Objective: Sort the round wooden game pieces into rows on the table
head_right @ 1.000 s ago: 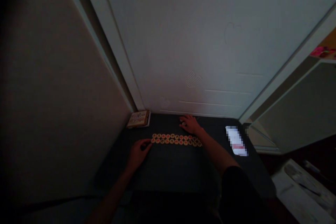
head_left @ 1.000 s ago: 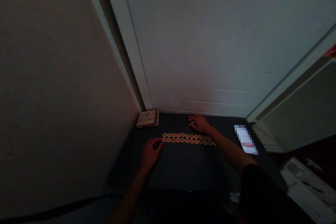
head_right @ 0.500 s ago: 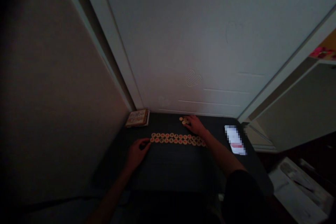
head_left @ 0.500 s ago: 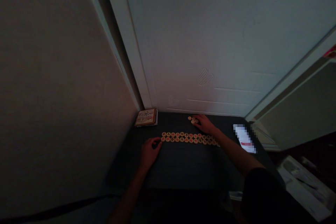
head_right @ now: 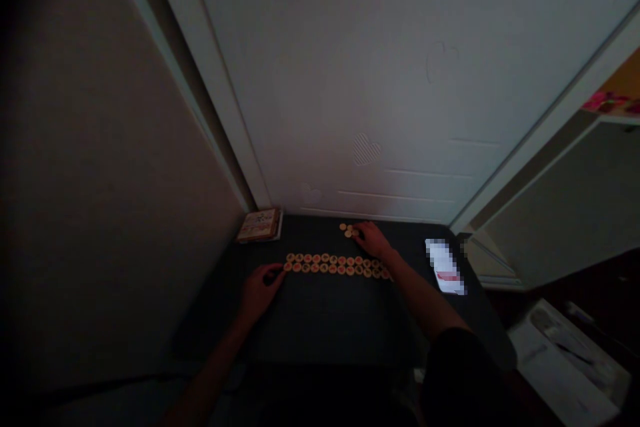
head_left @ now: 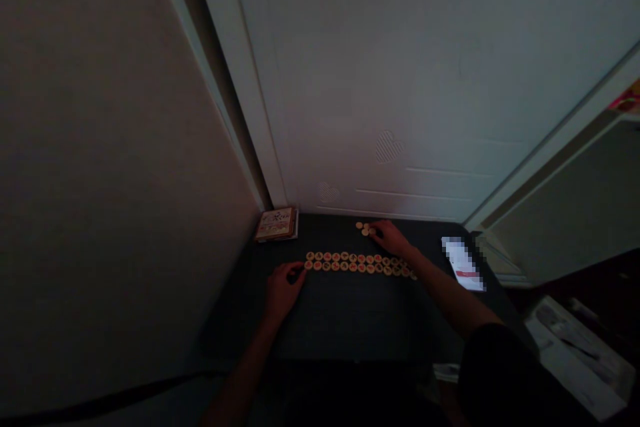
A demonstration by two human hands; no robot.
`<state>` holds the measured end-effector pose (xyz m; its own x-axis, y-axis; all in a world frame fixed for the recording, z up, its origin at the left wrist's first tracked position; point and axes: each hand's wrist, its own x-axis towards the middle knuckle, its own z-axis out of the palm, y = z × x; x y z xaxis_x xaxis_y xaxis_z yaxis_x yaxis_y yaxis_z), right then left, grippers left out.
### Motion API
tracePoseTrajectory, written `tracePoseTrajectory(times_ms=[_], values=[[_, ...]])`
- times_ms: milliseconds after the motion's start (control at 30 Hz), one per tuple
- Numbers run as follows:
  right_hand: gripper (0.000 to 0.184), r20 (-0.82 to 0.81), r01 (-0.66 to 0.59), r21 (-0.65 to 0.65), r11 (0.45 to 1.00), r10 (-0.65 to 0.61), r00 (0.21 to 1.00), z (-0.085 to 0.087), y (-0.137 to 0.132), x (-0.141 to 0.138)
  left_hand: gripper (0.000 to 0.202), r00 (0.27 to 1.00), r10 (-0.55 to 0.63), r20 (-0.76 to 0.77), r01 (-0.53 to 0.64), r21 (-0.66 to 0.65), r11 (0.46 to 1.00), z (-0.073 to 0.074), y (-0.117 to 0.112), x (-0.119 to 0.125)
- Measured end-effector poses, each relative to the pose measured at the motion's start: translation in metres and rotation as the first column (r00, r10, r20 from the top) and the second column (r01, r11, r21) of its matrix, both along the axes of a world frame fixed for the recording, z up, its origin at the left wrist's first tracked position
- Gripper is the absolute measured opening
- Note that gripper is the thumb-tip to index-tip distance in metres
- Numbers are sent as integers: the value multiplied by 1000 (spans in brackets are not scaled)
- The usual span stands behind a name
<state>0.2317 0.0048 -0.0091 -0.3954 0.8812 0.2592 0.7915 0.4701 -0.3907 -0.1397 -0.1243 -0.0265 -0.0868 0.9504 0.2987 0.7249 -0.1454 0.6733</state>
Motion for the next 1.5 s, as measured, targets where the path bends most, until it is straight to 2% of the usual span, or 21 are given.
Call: tracePoseTrajectory(times_ms=[200, 367, 567, 700, 867, 1067, 1300, 1500], values=[[31, -27, 12, -19, 1000, -12, 1000, 9, -15, 3, 28, 998, 24, 60, -23, -1, 1000, -1, 0, 0], [31, -63, -32, -40, 999, 29, 998, 21, -38, 6, 30, 989, 57, 134, -58, 7, 998, 2, -3, 6], [30, -115, -102, -73, 992, 93, 989, 38, -67, -6, 25, 984, -41, 171, 28, 76, 997, 19, -12, 33], [30, -157, -150, -109, 983, 132, 979, 47, -86, -22, 26, 968, -111, 226, 101, 54, 993, 32, -16, 50], [33, -215, -192, -144, 971, 158, 964, 58, -109, -42, 32, 924, -174, 340, 196, -31, 980, 44, -21, 65], [30, -273, -241, -142, 960, 196, 942, 74, -131, -59, 29, 835, -235, 498, 311, -73, 948, 51, -29, 83], [28, -279, -260, -126, 957, 217, 935, 88, -145, -64, 27, 765, -217, 606, 355, -118, 927, 54, -33, 94], [28, -317, -285, -136, 949, 230, 920, 85, -148, -68, 28, 719, -205, 664, 366, -111, 924, 50, -33, 96]])
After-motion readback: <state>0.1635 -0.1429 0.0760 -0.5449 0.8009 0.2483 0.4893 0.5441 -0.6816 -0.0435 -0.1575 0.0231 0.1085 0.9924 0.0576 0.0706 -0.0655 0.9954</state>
